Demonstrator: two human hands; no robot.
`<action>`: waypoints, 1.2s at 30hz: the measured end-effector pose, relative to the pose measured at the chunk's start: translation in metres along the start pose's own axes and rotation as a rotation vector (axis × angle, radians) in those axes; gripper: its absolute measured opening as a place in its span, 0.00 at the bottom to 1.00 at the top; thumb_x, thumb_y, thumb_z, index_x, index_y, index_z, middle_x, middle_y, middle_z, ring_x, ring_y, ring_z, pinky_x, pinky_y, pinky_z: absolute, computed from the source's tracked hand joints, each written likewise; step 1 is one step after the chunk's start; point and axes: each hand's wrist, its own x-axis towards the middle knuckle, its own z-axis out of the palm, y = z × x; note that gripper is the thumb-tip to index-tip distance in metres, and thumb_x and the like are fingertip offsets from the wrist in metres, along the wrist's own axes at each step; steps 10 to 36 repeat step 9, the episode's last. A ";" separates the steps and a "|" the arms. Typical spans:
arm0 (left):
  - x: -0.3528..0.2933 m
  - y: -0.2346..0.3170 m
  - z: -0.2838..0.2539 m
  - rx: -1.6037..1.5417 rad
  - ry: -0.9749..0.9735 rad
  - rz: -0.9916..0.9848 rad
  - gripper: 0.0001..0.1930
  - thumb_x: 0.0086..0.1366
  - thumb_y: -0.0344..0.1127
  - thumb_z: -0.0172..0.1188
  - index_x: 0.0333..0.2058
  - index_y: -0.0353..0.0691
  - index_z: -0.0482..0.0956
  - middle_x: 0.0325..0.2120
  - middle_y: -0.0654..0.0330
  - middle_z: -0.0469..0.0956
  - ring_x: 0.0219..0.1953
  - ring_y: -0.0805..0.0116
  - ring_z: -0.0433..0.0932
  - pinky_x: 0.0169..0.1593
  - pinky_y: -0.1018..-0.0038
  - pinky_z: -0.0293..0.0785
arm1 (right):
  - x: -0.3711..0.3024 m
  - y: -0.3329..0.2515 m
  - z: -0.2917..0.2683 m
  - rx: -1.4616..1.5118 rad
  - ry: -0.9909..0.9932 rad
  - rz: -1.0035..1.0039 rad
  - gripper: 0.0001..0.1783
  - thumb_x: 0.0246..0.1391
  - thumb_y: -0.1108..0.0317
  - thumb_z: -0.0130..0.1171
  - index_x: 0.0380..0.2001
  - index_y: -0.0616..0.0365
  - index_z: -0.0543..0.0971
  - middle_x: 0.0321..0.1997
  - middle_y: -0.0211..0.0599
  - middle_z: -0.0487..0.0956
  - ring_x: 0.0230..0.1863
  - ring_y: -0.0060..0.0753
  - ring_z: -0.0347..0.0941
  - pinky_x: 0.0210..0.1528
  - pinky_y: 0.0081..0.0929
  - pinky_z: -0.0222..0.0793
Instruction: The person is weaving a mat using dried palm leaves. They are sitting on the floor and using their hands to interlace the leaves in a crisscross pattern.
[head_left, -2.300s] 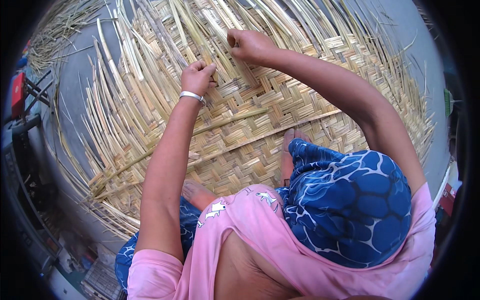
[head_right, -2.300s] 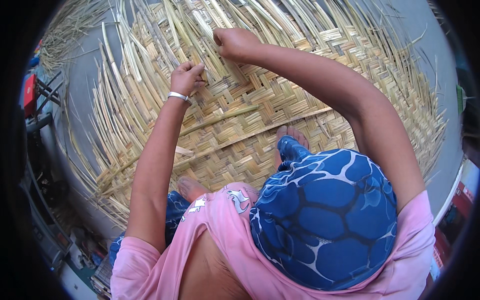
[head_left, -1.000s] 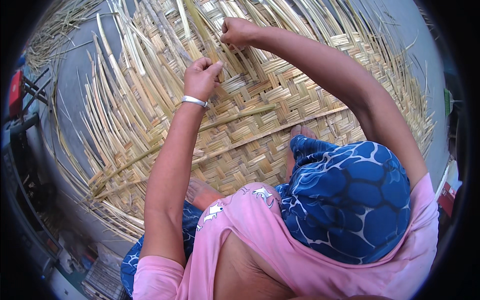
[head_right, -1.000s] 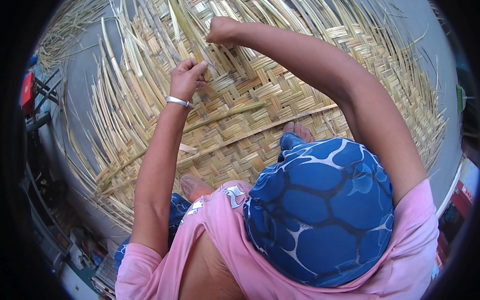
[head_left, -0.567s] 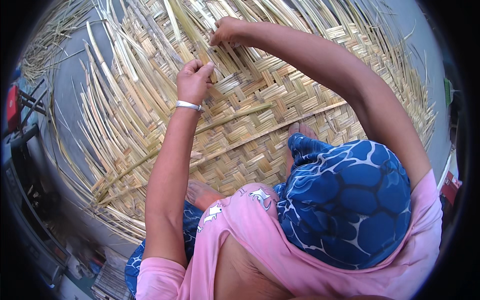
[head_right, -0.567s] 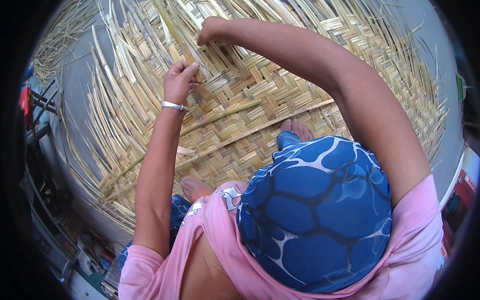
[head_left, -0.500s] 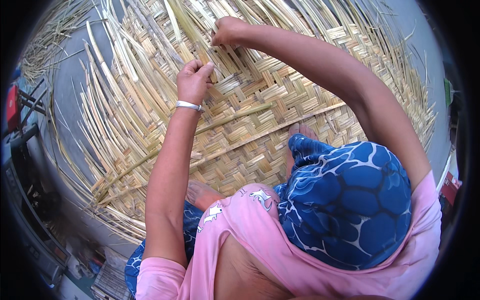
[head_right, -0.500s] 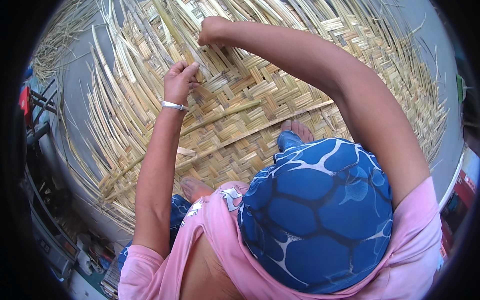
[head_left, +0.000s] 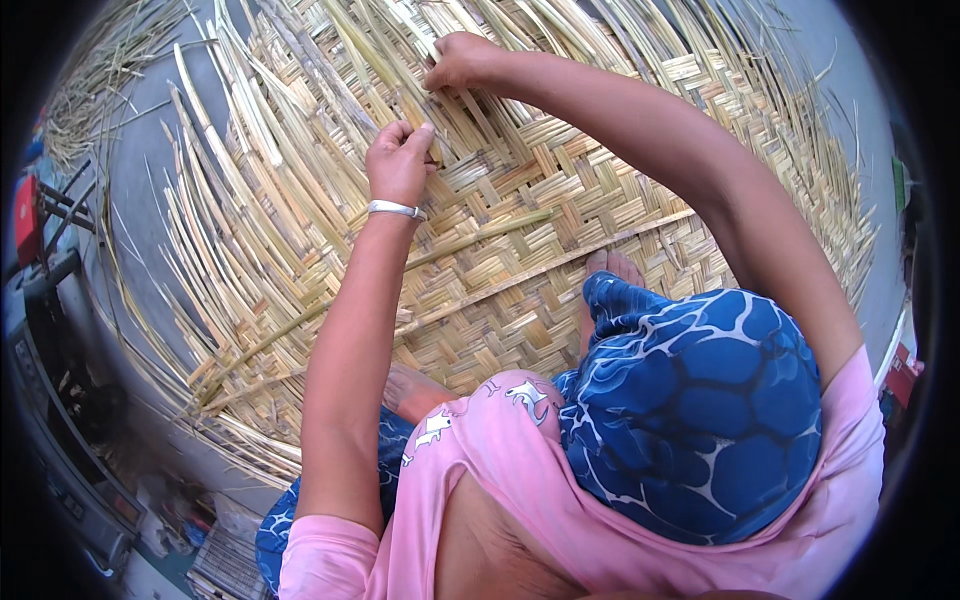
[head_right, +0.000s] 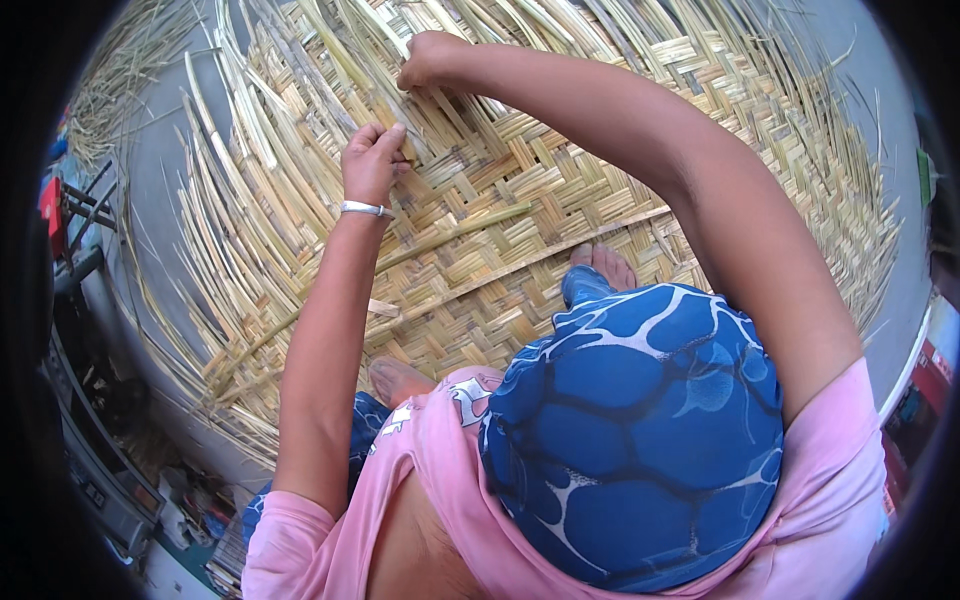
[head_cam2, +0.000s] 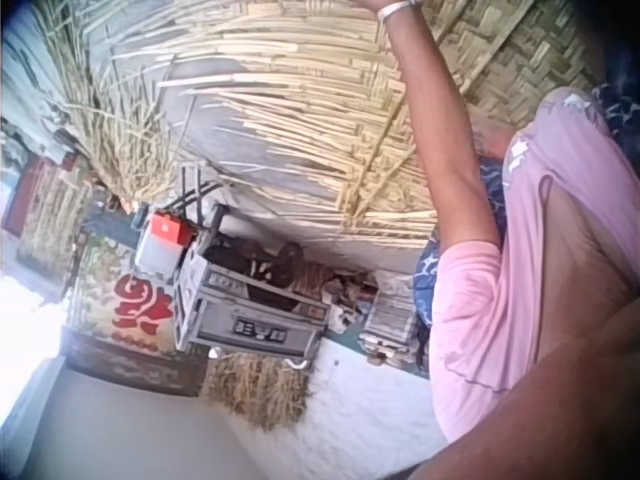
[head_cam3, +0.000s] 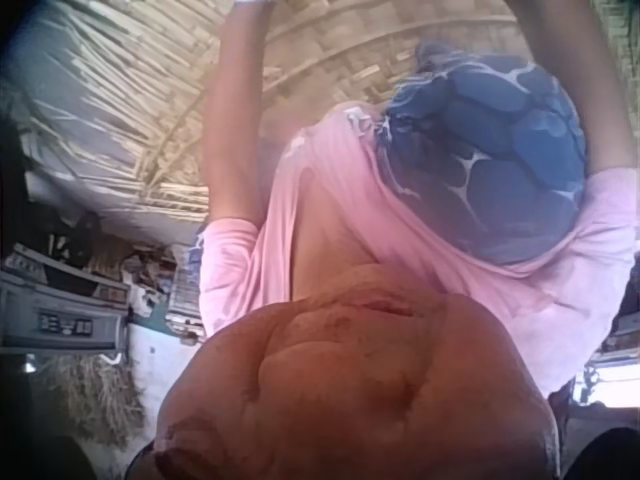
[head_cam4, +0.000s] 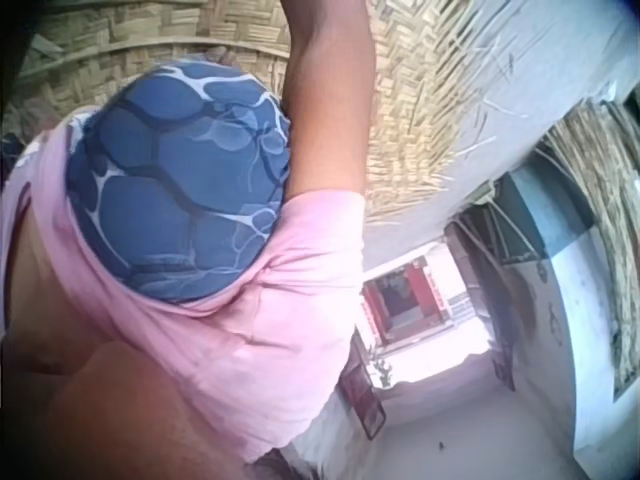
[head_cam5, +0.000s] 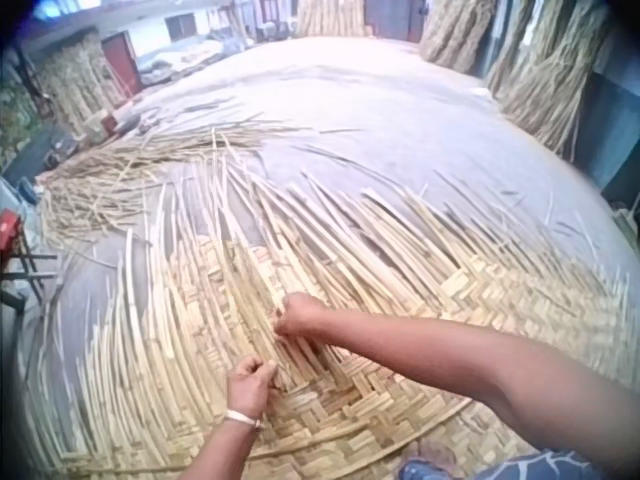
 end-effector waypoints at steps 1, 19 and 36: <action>0.005 -0.004 0.002 0.014 0.016 -0.006 0.09 0.58 0.34 0.60 0.21 0.42 0.72 0.16 0.68 0.70 0.16 0.82 0.67 0.20 0.84 0.64 | -0.001 0.007 -0.001 0.196 -0.024 -0.016 0.14 0.38 0.66 0.64 0.31 0.58 0.76 0.26 0.35 0.78 0.27 0.26 0.74 0.31 0.28 0.69; 0.016 -0.026 0.001 0.219 -0.051 0.190 0.09 0.57 0.35 0.61 0.32 0.35 0.77 0.18 0.62 0.73 0.20 0.77 0.71 0.27 0.78 0.72 | -0.032 0.015 -0.012 0.582 -0.236 -0.143 0.14 0.43 0.63 0.66 0.34 0.52 0.76 0.33 0.27 0.76 0.37 0.19 0.70 0.42 0.21 0.63; 0.016 -0.026 0.001 0.219 -0.051 0.190 0.09 0.57 0.35 0.61 0.32 0.35 0.77 0.18 0.62 0.73 0.20 0.77 0.71 0.27 0.78 0.72 | -0.032 0.015 -0.012 0.582 -0.236 -0.143 0.14 0.43 0.63 0.66 0.34 0.52 0.76 0.33 0.27 0.76 0.37 0.19 0.70 0.42 0.21 0.63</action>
